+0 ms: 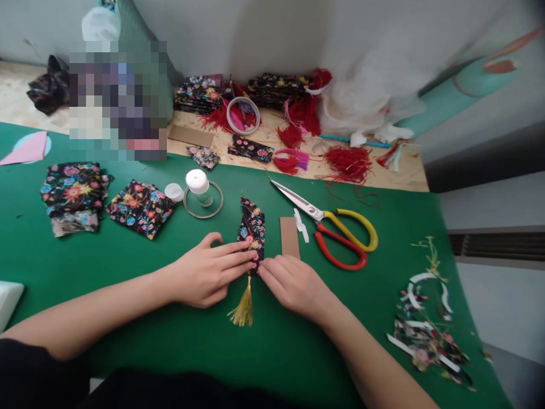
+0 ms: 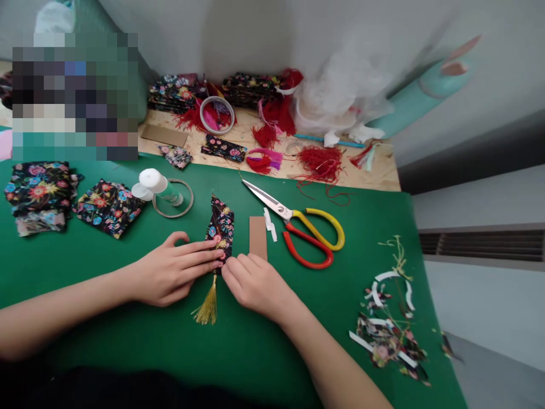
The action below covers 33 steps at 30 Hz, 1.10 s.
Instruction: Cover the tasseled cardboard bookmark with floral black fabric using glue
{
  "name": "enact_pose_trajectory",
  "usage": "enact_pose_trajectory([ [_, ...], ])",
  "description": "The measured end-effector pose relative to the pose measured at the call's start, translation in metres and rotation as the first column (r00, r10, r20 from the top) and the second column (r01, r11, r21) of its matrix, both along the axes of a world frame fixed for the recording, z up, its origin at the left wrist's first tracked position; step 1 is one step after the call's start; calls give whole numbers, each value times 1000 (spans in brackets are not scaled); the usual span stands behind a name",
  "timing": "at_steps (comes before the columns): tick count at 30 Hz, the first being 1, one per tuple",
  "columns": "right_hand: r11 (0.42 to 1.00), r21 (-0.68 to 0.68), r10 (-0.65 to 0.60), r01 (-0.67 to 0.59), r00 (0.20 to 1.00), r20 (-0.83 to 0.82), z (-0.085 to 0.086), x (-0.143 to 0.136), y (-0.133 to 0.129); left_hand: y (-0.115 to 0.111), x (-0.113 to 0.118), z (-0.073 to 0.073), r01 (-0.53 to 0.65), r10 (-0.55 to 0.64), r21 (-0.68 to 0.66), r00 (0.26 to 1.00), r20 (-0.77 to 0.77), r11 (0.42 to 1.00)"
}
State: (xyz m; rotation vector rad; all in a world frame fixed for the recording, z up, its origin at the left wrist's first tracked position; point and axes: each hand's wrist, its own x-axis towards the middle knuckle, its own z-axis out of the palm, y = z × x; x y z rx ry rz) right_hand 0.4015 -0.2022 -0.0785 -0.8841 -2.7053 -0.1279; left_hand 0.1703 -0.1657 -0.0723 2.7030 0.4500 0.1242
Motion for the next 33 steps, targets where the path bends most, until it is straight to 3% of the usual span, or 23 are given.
enact_pose_trajectory([
  [10, 999, -42, -15, 14, 1000, -17, 1, 0, -3, 9, -3, -1, 63, -63, -78, 998, 5, 995],
  [15, 975, -220, -72, 22, 973, -219, -4, 8, -5, 20, -7, 1, 122, -119, -162, 992, 31, 979],
  [19, 954, -292, -130, 59, 964, -232, -6, 7, -6, 22, -7, 2, 141, -134, -191, 990, 51, 971],
  [28, 995, -103, 9, -20, 994, -106, -3, 1, -3, 14, -6, 0, 83, -80, -125, 996, 32, 989],
  [33, 991, -132, 19, -34, 994, -112, -1, 1, -4, 12, -5, 1, 97, -97, -116, 995, 8, 988],
])
